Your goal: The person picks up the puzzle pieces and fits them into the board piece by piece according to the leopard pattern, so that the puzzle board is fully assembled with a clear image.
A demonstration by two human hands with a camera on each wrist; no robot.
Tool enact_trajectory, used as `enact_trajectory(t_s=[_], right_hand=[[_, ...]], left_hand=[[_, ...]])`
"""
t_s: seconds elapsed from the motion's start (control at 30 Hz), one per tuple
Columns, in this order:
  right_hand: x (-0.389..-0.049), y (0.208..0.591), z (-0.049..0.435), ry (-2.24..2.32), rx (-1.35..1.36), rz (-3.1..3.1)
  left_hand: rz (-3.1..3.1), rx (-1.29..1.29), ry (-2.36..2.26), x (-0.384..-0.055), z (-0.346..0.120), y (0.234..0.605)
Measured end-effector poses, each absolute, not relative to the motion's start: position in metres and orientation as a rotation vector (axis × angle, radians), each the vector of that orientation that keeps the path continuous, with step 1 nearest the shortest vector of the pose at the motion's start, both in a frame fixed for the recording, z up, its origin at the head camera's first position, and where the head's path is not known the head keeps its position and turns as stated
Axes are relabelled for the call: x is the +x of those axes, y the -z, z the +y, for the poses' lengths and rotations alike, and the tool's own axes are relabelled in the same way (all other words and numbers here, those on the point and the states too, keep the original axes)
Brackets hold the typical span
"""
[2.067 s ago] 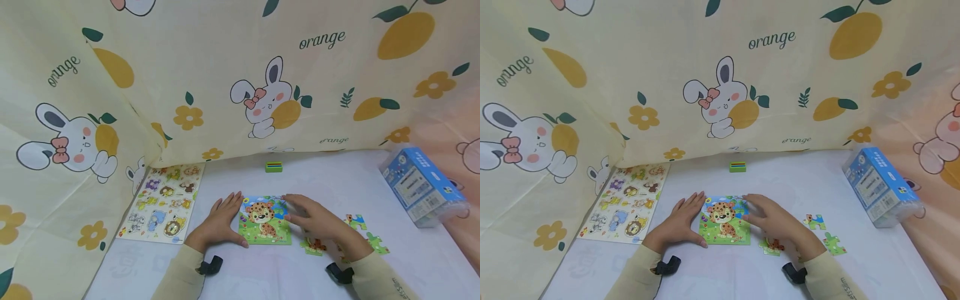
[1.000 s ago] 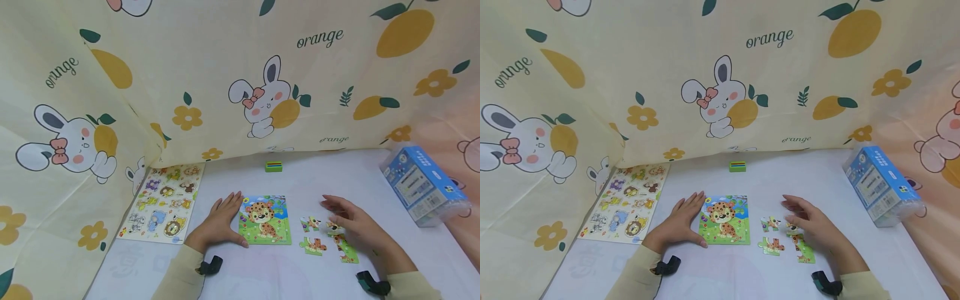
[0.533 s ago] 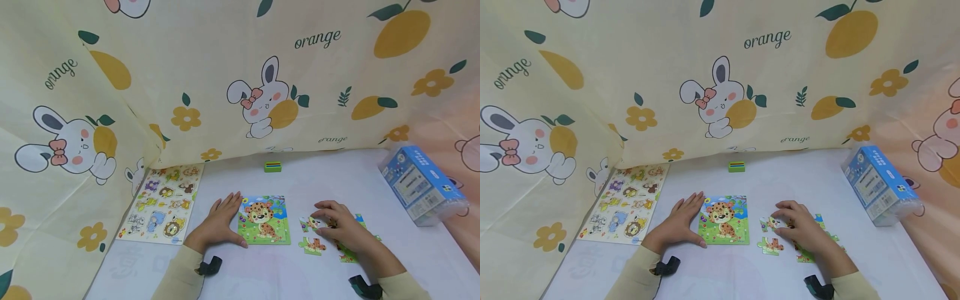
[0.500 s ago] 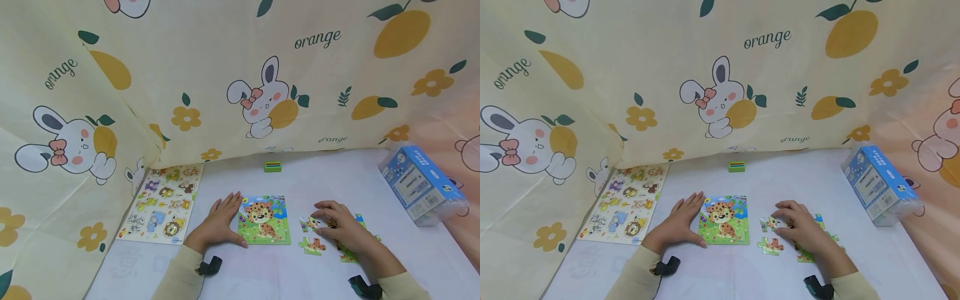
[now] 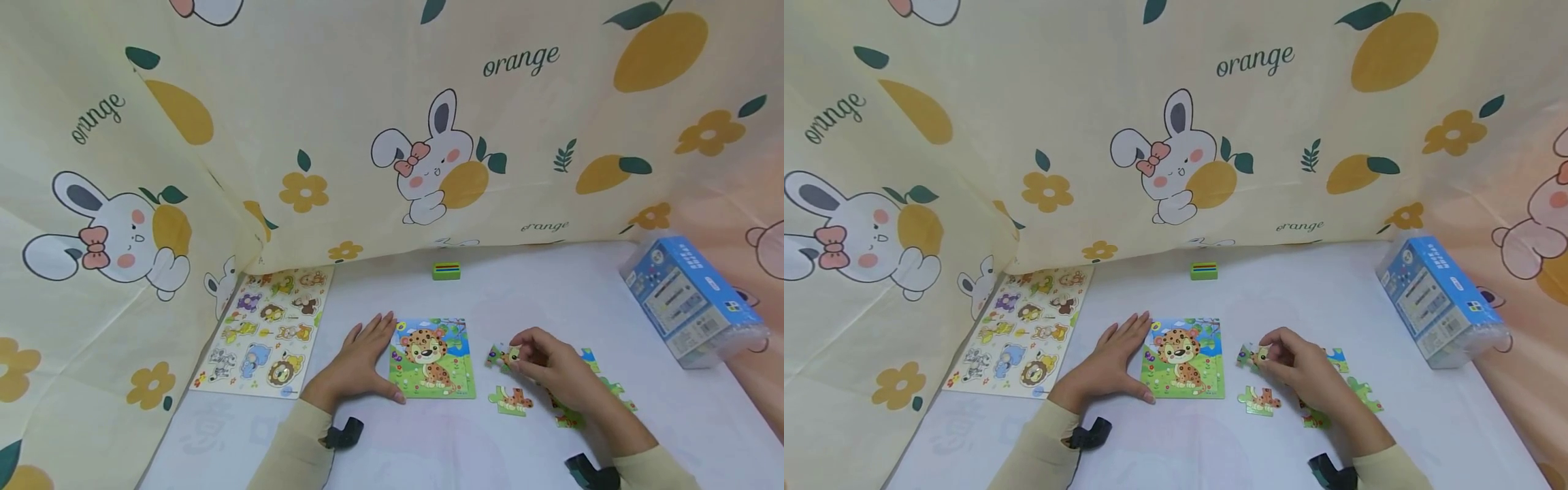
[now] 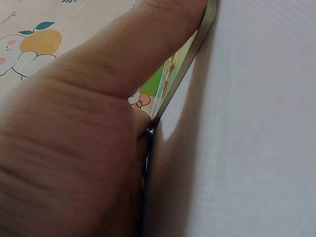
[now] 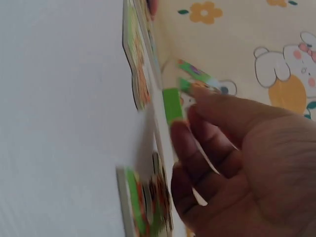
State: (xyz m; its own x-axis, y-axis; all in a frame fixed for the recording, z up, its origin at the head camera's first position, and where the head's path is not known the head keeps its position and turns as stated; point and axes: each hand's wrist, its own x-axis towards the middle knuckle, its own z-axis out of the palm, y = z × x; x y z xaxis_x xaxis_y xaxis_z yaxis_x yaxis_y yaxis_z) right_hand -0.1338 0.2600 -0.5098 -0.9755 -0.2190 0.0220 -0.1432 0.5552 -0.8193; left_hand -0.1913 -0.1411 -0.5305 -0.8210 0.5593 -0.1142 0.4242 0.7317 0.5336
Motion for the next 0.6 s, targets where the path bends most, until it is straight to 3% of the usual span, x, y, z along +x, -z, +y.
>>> enact_trajectory(t_s=[0.6], right_hand=[[-0.133, 0.504, 0.222, 1.623, -0.254, 2.541]], left_hand=[[2.666, 0.771, -0.726, -0.192, -0.14, 0.53]])
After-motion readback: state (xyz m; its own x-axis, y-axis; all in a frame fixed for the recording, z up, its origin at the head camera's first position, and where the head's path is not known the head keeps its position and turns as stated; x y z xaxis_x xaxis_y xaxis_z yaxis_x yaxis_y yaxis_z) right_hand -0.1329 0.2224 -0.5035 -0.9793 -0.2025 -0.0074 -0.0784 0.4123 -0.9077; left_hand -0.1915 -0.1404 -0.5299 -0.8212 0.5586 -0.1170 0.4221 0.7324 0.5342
